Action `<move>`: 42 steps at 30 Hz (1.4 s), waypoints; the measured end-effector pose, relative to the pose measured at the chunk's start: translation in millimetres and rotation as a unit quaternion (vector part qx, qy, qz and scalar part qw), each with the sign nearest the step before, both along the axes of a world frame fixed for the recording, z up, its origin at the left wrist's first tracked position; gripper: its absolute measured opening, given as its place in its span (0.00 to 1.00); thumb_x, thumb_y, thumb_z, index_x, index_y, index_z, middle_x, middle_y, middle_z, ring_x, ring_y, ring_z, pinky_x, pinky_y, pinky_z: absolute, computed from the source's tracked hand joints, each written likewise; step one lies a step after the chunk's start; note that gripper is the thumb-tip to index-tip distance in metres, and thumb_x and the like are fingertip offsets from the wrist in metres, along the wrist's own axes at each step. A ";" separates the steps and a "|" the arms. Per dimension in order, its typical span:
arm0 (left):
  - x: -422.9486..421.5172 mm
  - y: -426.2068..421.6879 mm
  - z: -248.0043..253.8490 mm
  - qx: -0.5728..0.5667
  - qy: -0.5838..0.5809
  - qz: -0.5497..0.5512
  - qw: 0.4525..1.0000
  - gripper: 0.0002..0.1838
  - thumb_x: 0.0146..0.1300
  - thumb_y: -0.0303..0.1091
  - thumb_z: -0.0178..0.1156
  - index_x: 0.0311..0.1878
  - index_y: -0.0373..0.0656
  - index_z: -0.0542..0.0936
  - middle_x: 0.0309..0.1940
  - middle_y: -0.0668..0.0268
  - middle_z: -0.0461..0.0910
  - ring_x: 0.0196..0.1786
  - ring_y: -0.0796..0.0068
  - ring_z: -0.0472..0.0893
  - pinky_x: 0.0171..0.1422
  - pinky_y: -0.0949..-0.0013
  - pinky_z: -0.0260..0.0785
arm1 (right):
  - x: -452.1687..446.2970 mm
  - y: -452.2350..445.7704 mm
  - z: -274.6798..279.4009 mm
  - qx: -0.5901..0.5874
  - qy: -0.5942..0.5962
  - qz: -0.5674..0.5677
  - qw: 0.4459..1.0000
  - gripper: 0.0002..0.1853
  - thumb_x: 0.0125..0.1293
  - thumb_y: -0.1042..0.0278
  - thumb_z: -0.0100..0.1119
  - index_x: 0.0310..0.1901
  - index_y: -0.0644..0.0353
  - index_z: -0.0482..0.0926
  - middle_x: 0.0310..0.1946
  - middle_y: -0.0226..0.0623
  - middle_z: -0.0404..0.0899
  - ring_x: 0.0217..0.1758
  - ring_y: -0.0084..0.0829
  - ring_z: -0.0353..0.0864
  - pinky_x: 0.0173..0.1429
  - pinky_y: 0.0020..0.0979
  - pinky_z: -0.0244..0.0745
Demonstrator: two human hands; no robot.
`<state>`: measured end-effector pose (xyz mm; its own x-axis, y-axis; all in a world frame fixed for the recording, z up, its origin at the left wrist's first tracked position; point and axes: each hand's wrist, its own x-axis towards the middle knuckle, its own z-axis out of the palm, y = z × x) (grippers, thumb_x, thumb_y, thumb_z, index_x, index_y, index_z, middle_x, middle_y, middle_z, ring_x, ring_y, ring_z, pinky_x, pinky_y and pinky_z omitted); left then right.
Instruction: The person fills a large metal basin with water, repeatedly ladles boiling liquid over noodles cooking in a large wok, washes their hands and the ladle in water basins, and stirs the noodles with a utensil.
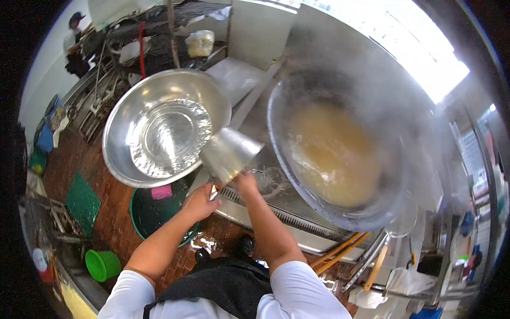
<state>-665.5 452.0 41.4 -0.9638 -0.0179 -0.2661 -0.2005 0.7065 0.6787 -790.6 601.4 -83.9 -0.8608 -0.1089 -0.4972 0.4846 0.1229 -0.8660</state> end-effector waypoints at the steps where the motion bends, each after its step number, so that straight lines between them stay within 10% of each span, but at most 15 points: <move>1: 0.1 -3.6 -20.9 0.019 0.052 0.002 0.998 0.28 0.48 0.37 0.62 0.51 0.32 0.69 0.42 0.49 0.76 0.45 0.58 0.77 0.50 0.61 0.69 | 4.8 4.4 -5.0 0.034 0.019 0.028 0.999 0.19 0.54 0.69 0.59 0.47 0.66 0.73 0.35 0.39 0.79 0.32 0.29 0.77 0.36 0.30 0.72; 3: 1.2 -0.5 -1.3 0.177 -0.001 0.030 0.984 0.23 0.49 0.33 0.63 0.47 0.33 0.70 0.34 0.58 0.76 0.31 0.70 0.78 0.31 0.69 0.72 | 26.5 19.5 17.7 0.103 0.062 0.067 0.990 0.19 0.54 0.66 0.61 0.46 0.66 0.74 0.35 0.37 0.79 0.31 0.28 0.76 0.36 0.28 0.72; 8: 29.9 -18.2 4.7 0.425 -0.130 0.097 0.891 0.18 0.48 0.27 0.62 0.43 0.36 0.70 0.25 0.68 0.71 0.23 0.79 0.71 0.22 0.75 0.68 | 112.9 94.7 89.3 0.157 0.187 0.023 0.969 0.14 0.57 0.64 0.60 0.43 0.61 0.77 0.33 0.36 0.81 0.31 0.26 0.77 0.37 0.27 0.73; 18: 79.8 -62.4 -14.8 0.456 -0.197 0.048 0.867 0.17 0.45 0.28 0.57 0.42 0.36 0.72 0.17 0.66 0.71 0.14 0.75 0.71 0.19 0.72 0.67 | 288.0 325.4 143.8 0.557 0.125 -0.275 0.774 0.15 0.51 0.62 0.61 0.39 0.62 0.79 0.32 0.43 0.81 0.37 0.39 0.81 0.42 0.34 0.74; 25: 90.7 -51.0 -30.1 0.510 -0.227 0.115 0.822 0.21 0.46 0.33 0.54 0.46 0.35 0.71 0.13 0.65 0.66 0.13 0.70 0.69 0.19 0.67 0.65 | 287.7 387.3 110.6 0.641 -0.032 -0.238 0.729 0.22 0.49 0.64 0.58 0.47 0.61 0.73 0.43 0.49 0.77 0.47 0.48 0.76 0.51 0.43 0.71; 29: 99.1 -36.0 -36.3 0.584 -0.216 0.158 0.766 0.21 0.48 0.30 0.52 0.48 0.35 0.71 0.15 0.63 0.68 0.14 0.70 0.71 0.19 0.69 0.66 | 257.9 414.0 89.2 0.661 -0.146 -0.178 0.714 0.20 0.51 0.66 0.55 0.47 0.60 0.68 0.45 0.53 0.75 0.49 0.52 0.75 0.51 0.46 0.72; 38: 108.1 -28.8 -25.6 0.461 -0.182 0.250 0.832 0.16 0.55 0.31 0.54 0.47 0.41 0.69 0.17 0.66 0.70 0.13 0.75 0.71 0.15 0.75 0.66 | 247.9 459.8 61.7 0.597 -0.097 -0.243 0.759 0.22 0.49 0.66 0.54 0.46 0.66 0.70 0.40 0.54 0.77 0.47 0.51 0.76 0.51 0.45 0.70; 42: 113.4 -41.3 -23.0 0.500 -0.184 0.217 0.818 0.20 0.56 0.32 0.53 0.53 0.43 0.67 0.21 0.63 0.72 0.15 0.71 0.73 0.18 0.69 0.70 | 267.3 466.6 138.0 0.537 -0.077 -0.332 0.772 0.19 0.47 0.65 0.53 0.41 0.66 0.74 0.38 0.55 0.77 0.45 0.52 0.76 0.51 0.44 0.69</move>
